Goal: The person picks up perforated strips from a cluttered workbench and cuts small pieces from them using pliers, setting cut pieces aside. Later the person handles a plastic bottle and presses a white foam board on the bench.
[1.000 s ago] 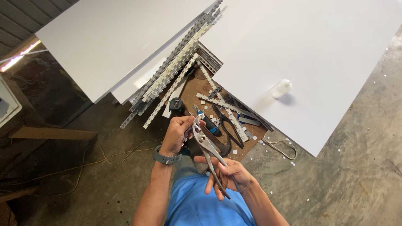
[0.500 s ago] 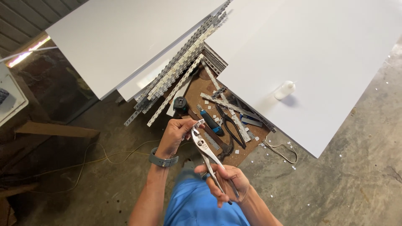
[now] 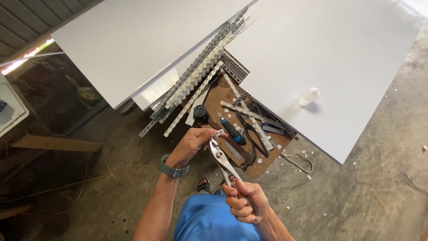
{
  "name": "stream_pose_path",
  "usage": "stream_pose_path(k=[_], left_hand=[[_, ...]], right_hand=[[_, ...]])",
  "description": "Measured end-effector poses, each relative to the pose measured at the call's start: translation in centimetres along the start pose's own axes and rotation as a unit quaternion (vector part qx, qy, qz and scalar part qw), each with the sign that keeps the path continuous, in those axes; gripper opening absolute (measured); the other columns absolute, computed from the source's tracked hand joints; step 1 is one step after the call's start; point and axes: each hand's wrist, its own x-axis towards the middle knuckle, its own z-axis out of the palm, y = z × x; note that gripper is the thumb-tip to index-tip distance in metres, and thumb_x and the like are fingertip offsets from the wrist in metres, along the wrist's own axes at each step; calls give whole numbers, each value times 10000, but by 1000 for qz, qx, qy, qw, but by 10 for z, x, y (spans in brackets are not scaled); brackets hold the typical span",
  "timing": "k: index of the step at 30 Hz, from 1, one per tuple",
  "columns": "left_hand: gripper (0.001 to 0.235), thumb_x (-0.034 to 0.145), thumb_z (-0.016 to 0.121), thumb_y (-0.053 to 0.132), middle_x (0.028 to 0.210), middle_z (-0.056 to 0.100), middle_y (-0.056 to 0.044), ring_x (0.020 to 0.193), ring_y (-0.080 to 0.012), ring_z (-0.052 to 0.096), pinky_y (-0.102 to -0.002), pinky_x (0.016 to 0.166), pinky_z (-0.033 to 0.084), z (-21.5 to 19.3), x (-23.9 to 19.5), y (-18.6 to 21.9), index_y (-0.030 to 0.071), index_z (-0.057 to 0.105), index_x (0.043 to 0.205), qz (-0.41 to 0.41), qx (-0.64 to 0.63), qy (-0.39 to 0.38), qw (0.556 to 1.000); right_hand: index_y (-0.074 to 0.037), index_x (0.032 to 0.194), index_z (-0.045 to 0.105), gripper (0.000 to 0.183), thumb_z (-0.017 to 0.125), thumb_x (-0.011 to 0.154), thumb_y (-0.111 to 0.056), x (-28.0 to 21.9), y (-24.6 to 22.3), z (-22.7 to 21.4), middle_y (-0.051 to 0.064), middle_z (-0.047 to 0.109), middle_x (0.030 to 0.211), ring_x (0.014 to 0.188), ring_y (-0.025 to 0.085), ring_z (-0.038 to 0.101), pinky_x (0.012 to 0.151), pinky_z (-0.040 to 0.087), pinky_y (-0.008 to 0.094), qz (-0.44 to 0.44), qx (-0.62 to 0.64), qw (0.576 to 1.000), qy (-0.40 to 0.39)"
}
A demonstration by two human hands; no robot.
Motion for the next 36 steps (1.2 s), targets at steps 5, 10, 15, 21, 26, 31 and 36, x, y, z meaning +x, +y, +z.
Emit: stream_pose_path(k=[5, 10, 15, 21, 26, 31, 36], left_hand=[[431, 1087, 477, 349, 666, 471, 93, 629, -25, 394, -201, 579, 328, -1, -10, -10, 34, 769, 1063, 5, 19, -17, 1000], [433, 1097, 450, 336, 674, 491, 94, 622, -20, 358, -207, 562, 295, -3, -20, -16, 41, 750, 996, 11, 41, 21, 999], [428, 1112, 440, 337, 731, 539, 88, 659, -15, 379, -212, 593, 328, -8, -29, -22, 50, 736, 999, 39, 30, 33, 998], [448, 1095, 426, 359, 805, 657, 74, 644, -23, 404, -210, 584, 339, -9, -34, -23, 57, 740, 989, 39, 33, 57, 997], [460, 1094, 426, 373, 815, 667, 74, 646, -20, 398, -208, 580, 332, -6, -34, -32, 61, 751, 1004, 56, 31, 65, 996], [456, 1102, 437, 367, 721, 567, 73, 628, -21, 365, -214, 567, 304, -3, -33, -41, 68, 763, 995, 35, 48, 82, 995], [425, 1095, 461, 342, 674, 511, 73, 607, -27, 347, -223, 551, 274, 2, -24, -44, 57, 758, 989, 15, 52, 95, 994]], right_hand=[[-86, 1002, 413, 350, 366, 1112, -415, 3, 7, -8, -3, 348, 706, 531, 75, 284, 403, 270, 230, 2, -33, 999, 38], [-72, 1005, 417, 356, 381, 1106, -412, 13, 19, 2, 2, 356, 706, 519, 74, 288, 376, 270, 229, -22, -78, 993, 81], [-46, 1016, 432, 373, 382, 1127, -399, 21, 26, 10, -1, 372, 702, 495, 53, 297, 342, 282, 215, -49, -95, 989, 100], [-37, 1018, 457, 394, 402, 1110, -416, 24, 28, 21, 11, 372, 713, 500, 55, 293, 352, 282, 215, -32, -158, 977, 140], [-22, 1036, 487, 389, 424, 1107, -400, 26, 27, 32, 2, 379, 703, 470, 33, 285, 325, 269, 210, -42, -212, 963, 158], [-8, 1017, 529, 424, 435, 1094, -414, 24, 27, 41, -10, 366, 659, 453, 51, 283, 327, 262, 222, -50, -304, 913, 268], [-18, 998, 541, 380, 447, 1109, -369, 22, 21, 41, -31, 352, 628, 455, 46, 306, 352, 246, 220, -61, -370, 856, 356]])
